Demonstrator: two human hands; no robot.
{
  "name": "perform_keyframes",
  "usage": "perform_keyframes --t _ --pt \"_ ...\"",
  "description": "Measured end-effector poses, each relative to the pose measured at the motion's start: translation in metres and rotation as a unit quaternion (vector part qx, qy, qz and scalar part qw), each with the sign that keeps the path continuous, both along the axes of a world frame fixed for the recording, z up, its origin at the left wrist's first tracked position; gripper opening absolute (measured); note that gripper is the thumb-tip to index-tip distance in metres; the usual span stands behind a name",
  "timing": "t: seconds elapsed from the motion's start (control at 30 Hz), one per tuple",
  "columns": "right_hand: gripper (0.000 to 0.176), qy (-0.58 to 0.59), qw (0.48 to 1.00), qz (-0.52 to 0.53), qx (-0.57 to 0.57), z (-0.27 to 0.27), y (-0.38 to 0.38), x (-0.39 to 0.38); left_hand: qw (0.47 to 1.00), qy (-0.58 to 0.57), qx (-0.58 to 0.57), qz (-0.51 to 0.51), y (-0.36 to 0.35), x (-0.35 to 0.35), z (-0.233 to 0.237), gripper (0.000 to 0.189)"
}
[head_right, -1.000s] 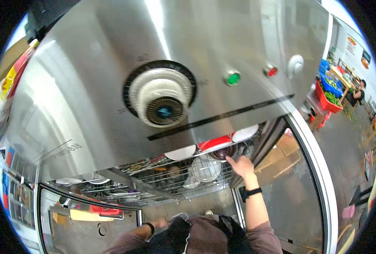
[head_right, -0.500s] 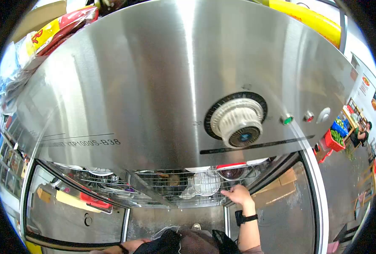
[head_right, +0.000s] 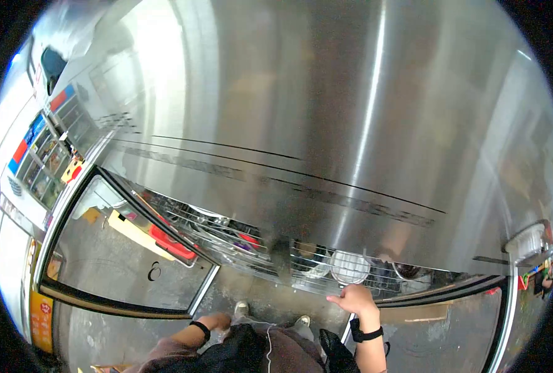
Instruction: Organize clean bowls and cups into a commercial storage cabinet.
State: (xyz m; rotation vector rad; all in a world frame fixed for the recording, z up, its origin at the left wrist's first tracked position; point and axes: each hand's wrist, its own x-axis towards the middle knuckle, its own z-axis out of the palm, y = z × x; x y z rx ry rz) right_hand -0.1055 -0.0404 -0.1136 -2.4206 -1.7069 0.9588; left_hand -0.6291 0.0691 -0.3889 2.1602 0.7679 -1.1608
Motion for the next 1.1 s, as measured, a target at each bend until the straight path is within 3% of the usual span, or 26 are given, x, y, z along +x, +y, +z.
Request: perform_keyframes --t 0.07,0.1,0.17,0.23,0.3,0.43,0.57,0.7,0.73,0.8,0.9,1.0,1.1 --pt "0.065 -0.012 0.999 0.041 0.008 0.007 0.018 -0.029 0.988 -0.132 0.070 0.037 0.025 -0.010 0.028 0.028" --pt "0.062 -0.008 0.998 0.057 0.005 0.015 0.030 -0.048 0.980 -0.172 0.092 0.029 0.046 -0.004 0.080 0.028" --pt "0.058 0.035 0.996 0.073 0.036 0.022 0.052 -0.091 0.919 -0.282 0.169 0.216 0.071 -0.005 0.175 0.026" --pt "0.053 0.060 0.994 0.079 0.049 0.044 0.084 -0.139 0.837 -0.407 0.237 0.280 0.109 -0.019 0.208 0.028" --pt "0.046 0.097 0.986 0.055 0.121 0.073 0.113 -0.188 0.737 -0.545 0.302 0.261 0.149 -0.027 0.247 0.039" --pt "0.033 0.103 0.961 0.012 0.257 0.087 0.163 -0.249 0.650 -0.615 0.370 0.251 0.219 -0.044 0.293 0.059" --pt "0.026 0.027 0.930 -0.034 0.364 0.097 0.195 -0.283 0.604 -0.652 0.384 0.252 0.264 -0.051 0.308 0.064" --pt "0.020 0.033 0.913 -0.081 0.399 0.105 0.203 -0.305 0.630 -0.640 0.366 0.243 0.289 -0.052 0.300 0.067" --pt "0.019 0.034 0.912 -0.085 0.400 0.105 0.203 -0.309 0.614 -0.647 0.401 0.210 0.298 -0.051 0.294 0.067" --pt "0.019 0.023 0.912 -0.093 0.400 0.106 0.205 -0.315 0.637 -0.635 0.361 0.245 0.299 -0.051 0.288 0.066" --pt "0.019 0.013 0.905 -0.108 0.411 0.105 0.207 -0.316 0.626 -0.657 0.321 0.270 0.296 -0.051 0.289 0.064" --pt "0.021 0.005 0.891 -0.115 0.440 0.105 0.215 -0.313 0.607 -0.670 0.351 0.245 0.298 -0.055 0.292 0.061" --pt "0.024 0.003 0.866 -0.111 0.488 0.099 0.225 -0.310 0.551 -0.712 0.331 0.282 0.295 -0.058 0.305 0.048"
